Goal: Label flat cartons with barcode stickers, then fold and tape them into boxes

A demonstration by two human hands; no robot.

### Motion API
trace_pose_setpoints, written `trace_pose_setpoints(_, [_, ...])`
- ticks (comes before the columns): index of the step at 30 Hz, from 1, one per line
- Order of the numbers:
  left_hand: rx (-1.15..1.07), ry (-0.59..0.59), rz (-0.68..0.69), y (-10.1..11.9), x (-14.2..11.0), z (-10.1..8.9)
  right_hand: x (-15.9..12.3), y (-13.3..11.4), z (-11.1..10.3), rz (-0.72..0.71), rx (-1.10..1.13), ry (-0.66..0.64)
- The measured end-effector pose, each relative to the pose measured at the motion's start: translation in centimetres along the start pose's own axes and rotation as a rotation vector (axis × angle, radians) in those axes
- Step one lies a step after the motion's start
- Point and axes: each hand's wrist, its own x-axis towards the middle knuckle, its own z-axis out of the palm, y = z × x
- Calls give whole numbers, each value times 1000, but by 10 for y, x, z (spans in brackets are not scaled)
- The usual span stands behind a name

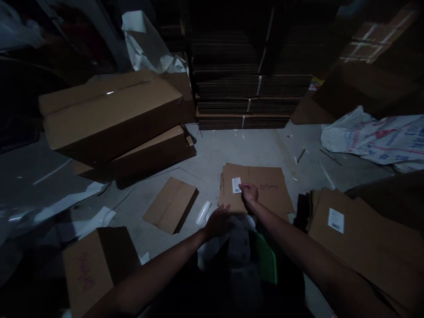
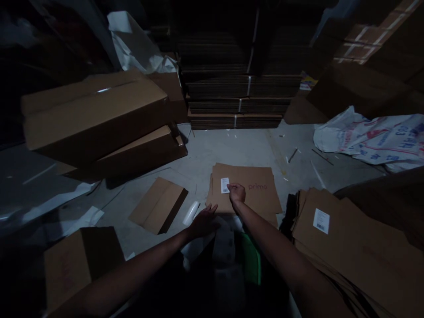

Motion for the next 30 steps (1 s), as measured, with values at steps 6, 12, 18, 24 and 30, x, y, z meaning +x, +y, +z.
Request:
trace_pose_setpoints(6, [6,6,-4,0,1,-3,-9,-18,7,-27,-326,-2])
trace_pose_setpoints(12, [10,-49,-43,6,0,-17,-3,-10,-50,-120,-549,32])
trace_pose_setpoints(18, [-22,-49,-44,1,3,-14,-6,39,-164,90,-670,136])
trace_pose_setpoints(24, [-223,20,-80,-9,2,-4,-10,44,-200,-39,-433,275])
trace_pose_setpoints(30, [-300,82,-40,-12,-3,-1,-10,29,-214,-244,-314,368])
